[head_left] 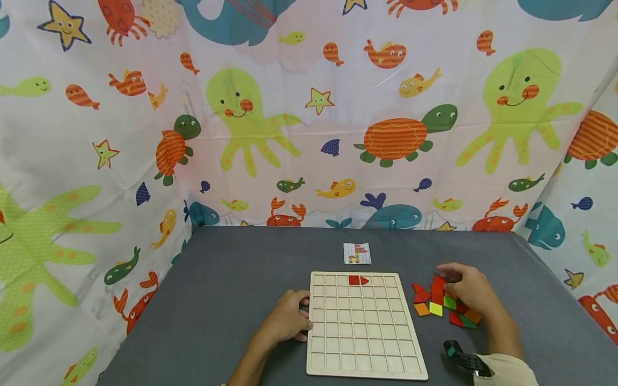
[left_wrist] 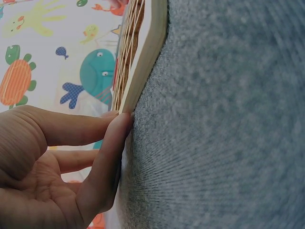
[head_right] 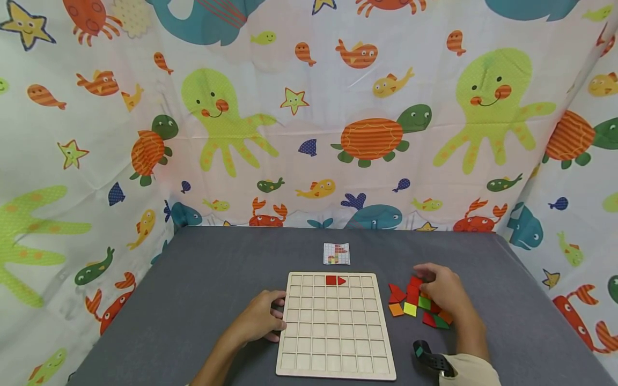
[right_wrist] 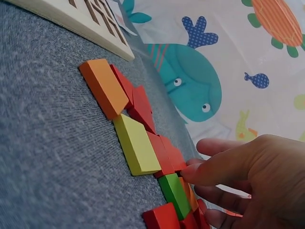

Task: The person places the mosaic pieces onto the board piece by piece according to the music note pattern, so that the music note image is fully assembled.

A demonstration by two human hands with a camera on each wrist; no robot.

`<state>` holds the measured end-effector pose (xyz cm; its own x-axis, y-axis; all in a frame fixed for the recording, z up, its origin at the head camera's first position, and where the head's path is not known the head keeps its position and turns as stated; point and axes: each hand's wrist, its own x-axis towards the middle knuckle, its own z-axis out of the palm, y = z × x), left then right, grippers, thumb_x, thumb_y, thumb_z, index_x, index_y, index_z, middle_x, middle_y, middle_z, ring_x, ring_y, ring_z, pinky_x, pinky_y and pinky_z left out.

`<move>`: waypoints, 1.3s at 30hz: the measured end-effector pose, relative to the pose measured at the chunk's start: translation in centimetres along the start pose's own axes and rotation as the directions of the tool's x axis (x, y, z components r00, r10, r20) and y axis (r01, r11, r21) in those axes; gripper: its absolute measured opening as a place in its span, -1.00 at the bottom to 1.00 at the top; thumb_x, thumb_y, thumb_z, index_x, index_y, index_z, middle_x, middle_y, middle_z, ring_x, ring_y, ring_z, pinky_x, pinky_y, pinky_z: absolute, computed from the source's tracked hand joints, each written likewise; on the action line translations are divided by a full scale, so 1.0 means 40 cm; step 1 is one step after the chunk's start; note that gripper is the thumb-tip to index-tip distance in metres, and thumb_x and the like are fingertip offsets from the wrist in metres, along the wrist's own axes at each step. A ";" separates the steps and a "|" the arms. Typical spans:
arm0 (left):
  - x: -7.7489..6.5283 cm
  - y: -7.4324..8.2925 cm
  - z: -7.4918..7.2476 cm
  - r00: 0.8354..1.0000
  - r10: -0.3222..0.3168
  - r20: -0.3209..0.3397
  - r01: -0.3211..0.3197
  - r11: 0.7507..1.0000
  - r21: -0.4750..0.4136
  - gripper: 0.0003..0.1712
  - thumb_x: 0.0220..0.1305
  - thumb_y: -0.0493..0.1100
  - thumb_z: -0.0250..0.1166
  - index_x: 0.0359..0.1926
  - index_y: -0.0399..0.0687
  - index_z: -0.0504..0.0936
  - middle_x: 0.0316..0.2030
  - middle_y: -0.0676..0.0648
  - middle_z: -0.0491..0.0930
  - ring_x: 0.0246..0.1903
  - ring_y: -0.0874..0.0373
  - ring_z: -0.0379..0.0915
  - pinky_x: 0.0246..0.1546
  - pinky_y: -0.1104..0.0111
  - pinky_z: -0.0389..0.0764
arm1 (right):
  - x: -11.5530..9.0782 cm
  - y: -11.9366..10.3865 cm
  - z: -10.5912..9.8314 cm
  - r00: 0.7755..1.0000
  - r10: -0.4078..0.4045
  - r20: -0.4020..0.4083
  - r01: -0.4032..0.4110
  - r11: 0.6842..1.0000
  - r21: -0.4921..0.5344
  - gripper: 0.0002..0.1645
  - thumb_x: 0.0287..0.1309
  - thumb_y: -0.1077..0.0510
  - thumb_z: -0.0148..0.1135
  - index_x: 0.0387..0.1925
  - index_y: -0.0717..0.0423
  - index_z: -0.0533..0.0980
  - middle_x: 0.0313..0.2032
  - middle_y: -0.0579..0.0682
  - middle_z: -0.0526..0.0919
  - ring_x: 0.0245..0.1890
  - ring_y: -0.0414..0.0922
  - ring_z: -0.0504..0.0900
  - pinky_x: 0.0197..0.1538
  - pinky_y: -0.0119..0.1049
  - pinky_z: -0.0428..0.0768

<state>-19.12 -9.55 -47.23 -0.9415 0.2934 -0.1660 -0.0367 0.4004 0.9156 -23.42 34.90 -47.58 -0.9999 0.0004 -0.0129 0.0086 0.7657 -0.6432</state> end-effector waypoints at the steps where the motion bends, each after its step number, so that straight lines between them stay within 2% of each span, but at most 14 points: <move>1: 0.000 0.000 0.000 1.000 0.000 -0.001 0.000 1.000 0.002 -0.14 0.05 -0.62 0.41 0.43 -0.47 0.41 0.09 -0.27 0.43 -0.13 -0.02 0.51 -0.58 0.22 0.80 | 0.001 0.000 -0.001 1.000 0.001 -0.001 -0.001 1.000 -0.003 -0.51 0.27 0.40 0.34 0.24 0.35 0.58 0.10 0.38 0.68 0.08 0.30 0.62 0.14 0.30 0.66; 5: 0.000 0.001 0.001 1.000 -0.009 0.000 0.009 1.000 0.003 -0.14 0.06 -0.62 0.41 0.44 -0.46 0.40 0.09 -0.26 0.43 -0.13 -0.03 0.51 -0.57 0.21 0.81 | 0.001 0.000 0.000 1.000 0.013 -0.002 -0.013 1.000 -0.015 -0.51 0.29 0.33 0.38 0.24 0.34 0.58 0.11 0.37 0.68 0.08 0.28 0.61 0.13 0.29 0.64; 13: 0.000 0.000 0.001 1.000 -0.011 -0.003 0.011 1.000 0.009 -0.14 0.06 -0.62 0.42 0.43 -0.46 0.41 0.08 -0.26 0.43 -0.14 -0.02 0.50 -0.57 0.22 0.81 | 0.003 0.006 0.004 0.999 0.038 -0.003 -0.039 0.999 -0.036 -0.51 0.29 0.27 0.40 0.22 0.35 0.59 0.00 0.31 0.71 -0.06 0.17 0.62 -0.01 0.13 0.67; 21: 0.001 0.002 0.000 1.000 -0.005 -0.004 0.005 1.000 0.000 -0.15 0.06 -0.61 0.42 0.43 -0.47 0.41 0.08 -0.26 0.44 -0.14 -0.01 0.52 -0.57 0.22 0.81 | 0.007 0.007 0.000 0.997 0.079 0.008 -0.078 0.996 -0.049 -0.57 0.30 0.23 0.40 0.15 0.35 0.63 0.02 0.35 0.67 -0.07 0.17 0.58 0.00 0.17 0.66; 30: 0.000 0.000 -0.001 1.000 0.007 -0.001 -0.007 1.000 0.006 -0.16 0.05 -0.62 0.41 0.42 -0.48 0.41 0.07 -0.26 0.44 -0.16 0.00 0.52 -0.58 0.23 0.80 | 0.013 0.001 -0.003 0.996 0.083 0.019 -0.082 0.995 -0.063 -0.58 0.33 0.18 0.41 0.13 0.34 0.65 0.01 0.35 0.69 -0.06 0.17 0.59 0.00 0.16 0.66; 36: 0.001 -0.001 0.000 1.000 0.007 0.002 -0.007 1.000 -0.002 -0.15 0.05 -0.62 0.41 0.43 -0.48 0.41 0.08 -0.27 0.43 -0.15 -0.01 0.52 -0.58 0.22 0.80 | 0.014 -0.013 0.002 0.999 0.053 0.011 -0.052 0.996 -0.067 -0.54 0.35 0.10 0.42 0.17 0.30 0.66 0.09 0.40 0.65 0.05 0.27 0.57 0.09 0.29 0.63; 39: 0.000 -0.001 0.000 1.000 0.010 0.000 -0.010 1.000 -0.005 -0.15 0.05 -0.62 0.41 0.43 -0.47 0.41 0.08 -0.27 0.43 -0.15 -0.01 0.51 -0.58 0.20 0.80 | 0.016 -0.027 0.012 1.000 0.017 0.012 -0.017 0.998 -0.059 -0.53 0.35 0.08 0.42 0.17 0.28 0.66 0.10 0.39 0.65 0.05 0.26 0.57 0.08 0.26 0.66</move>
<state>-19.13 -9.56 -47.25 -0.9419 0.2972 -0.1565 -0.0288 0.3926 0.9192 -24.06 33.78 -47.27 -0.9994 0.0062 -0.0333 0.0248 0.8019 -0.5969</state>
